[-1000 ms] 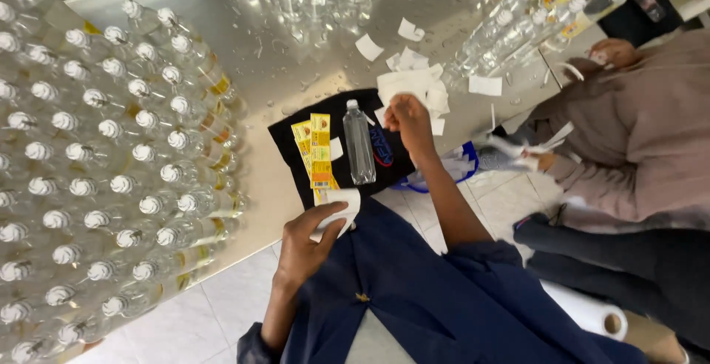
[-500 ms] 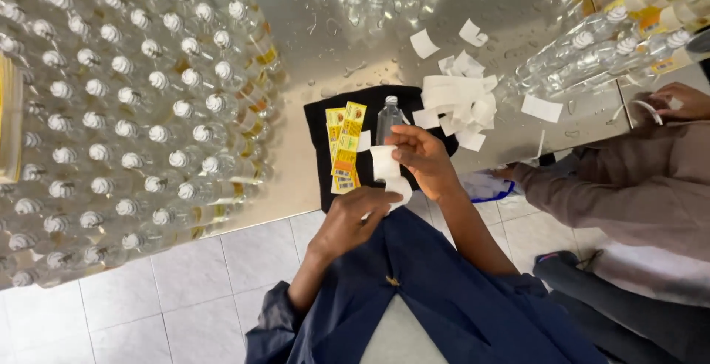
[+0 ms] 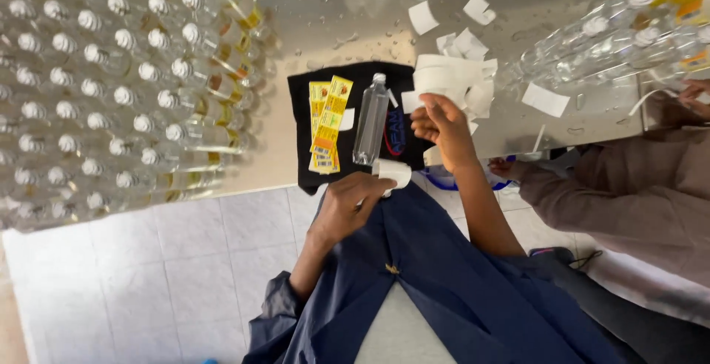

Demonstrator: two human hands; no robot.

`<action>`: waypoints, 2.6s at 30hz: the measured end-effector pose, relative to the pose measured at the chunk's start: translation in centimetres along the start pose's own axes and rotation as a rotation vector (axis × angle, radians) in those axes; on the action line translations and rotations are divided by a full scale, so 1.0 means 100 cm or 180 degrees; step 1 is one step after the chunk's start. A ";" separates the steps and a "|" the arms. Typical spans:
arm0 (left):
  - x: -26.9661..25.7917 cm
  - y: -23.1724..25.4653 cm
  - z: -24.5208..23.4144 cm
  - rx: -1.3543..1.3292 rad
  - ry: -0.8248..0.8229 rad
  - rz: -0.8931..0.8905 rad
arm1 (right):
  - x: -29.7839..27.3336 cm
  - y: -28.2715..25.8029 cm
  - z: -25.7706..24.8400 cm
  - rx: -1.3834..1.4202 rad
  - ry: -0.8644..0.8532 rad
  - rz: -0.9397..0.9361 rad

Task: The person labels plastic water bottles by peeling yellow stickers from a sheet and applying them to the bottles. They handle the bottles and sticker sheets repeatedly, placing labeled bottles aside on the table.

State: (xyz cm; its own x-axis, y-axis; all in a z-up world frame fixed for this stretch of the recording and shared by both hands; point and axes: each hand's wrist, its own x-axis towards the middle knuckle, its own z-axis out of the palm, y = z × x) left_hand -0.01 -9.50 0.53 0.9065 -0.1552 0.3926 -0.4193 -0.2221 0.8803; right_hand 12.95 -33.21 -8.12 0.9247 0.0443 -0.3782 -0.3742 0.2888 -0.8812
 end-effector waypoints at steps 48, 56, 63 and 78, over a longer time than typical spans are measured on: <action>-0.004 -0.012 -0.050 0.0151 0.1866 -0.0980 | -0.075 -0.070 0.090 -0.1267 -0.2030 -0.2533; 0.058 0.001 -0.102 0.0778 -0.0210 0.0444 | -0.062 -0.096 0.093 -0.2557 -0.2287 -0.2152; 0.052 -0.023 -0.105 -0.0958 -0.0987 -0.0533 | -0.052 -0.105 0.098 -0.2735 -0.2034 -0.2346; 0.046 -0.022 -0.064 -0.1147 0.0430 -0.0519 | -0.105 -0.038 0.126 -0.0828 -0.1084 -0.1685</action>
State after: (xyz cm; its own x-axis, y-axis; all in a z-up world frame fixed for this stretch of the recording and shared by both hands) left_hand 5.43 -3.58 2.10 0.9680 -0.0128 0.2506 -0.2473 0.1214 0.9613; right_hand 5.57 -22.68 2.75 0.9424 0.2714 0.1957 0.1695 0.1169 -0.9786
